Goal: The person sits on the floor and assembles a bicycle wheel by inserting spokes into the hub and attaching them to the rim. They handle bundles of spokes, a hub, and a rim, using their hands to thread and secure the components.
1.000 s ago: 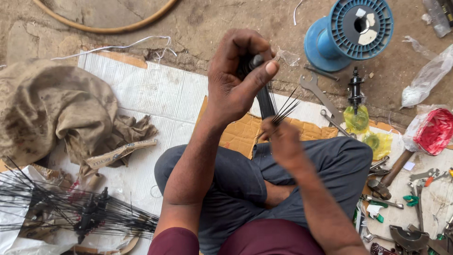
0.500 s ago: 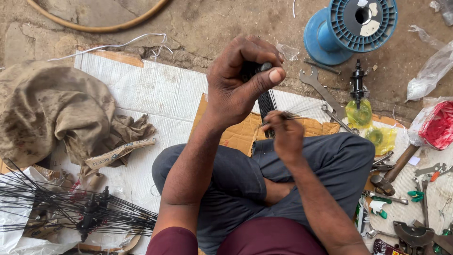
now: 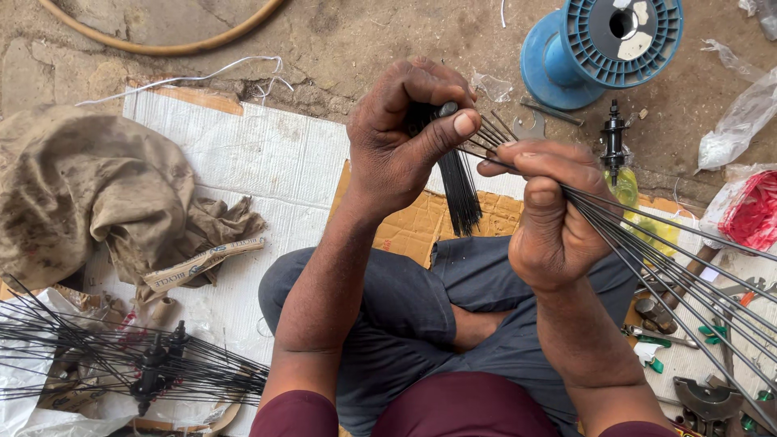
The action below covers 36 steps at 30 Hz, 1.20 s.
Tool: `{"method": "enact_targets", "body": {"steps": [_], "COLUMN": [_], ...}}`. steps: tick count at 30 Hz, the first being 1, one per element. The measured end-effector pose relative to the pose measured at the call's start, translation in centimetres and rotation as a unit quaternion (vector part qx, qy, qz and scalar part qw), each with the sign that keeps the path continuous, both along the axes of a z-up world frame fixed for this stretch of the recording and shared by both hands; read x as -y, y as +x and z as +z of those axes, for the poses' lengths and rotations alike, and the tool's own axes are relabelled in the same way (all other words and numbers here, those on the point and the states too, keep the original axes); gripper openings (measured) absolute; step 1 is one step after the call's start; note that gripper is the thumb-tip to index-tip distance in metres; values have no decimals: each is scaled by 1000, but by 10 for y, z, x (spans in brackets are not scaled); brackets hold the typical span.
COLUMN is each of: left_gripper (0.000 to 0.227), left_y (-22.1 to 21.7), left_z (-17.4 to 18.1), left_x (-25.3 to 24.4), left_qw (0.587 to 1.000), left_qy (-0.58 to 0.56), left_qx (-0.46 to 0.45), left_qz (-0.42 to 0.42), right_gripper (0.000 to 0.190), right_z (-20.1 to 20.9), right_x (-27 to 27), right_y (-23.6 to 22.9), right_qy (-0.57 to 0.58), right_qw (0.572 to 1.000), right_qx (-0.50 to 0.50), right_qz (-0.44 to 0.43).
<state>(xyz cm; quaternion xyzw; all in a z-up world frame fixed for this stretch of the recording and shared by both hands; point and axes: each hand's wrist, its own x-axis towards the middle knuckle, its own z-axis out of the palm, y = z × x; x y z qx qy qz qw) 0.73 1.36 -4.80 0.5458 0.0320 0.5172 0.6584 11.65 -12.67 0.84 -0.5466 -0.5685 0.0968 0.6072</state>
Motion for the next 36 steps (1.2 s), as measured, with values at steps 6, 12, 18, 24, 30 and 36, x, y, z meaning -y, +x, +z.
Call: {"method": "enact_targets", "body": {"steps": [6, 12, 18, 24, 30, 36], "left_gripper": [16, 16, 16, 17, 16, 15], "left_y": [-2, -5, -5, -5, -3, 2], "left_z": [-1, 2, 5, 3, -3, -6], "left_x": [-4, -3, -3, -4, -8, -9], "left_qw": [1000, 1000, 1000, 999, 999, 999], "left_qy": [16, 15, 21, 28, 34, 24], "left_qx": [-1, -6, -7, -26, -15, -8], "left_qz": [17, 21, 17, 30, 34, 31], "right_gripper": [28, 26, 25, 25, 23, 17], "right_z": [-13, -12, -7, -7, -7, -1], "right_x": [-5, -8, -9, -12, -18, -31], "right_y": [6, 11, 11, 11, 11, 16], "right_qy": [-4, -9, -21, -29, -33, -124], "right_qw": [1000, 999, 999, 998, 997, 979], "right_qx": [-13, -2, 0, 22, 37, 158], "right_qz": [28, 40, 44, 49, 58, 26]}}
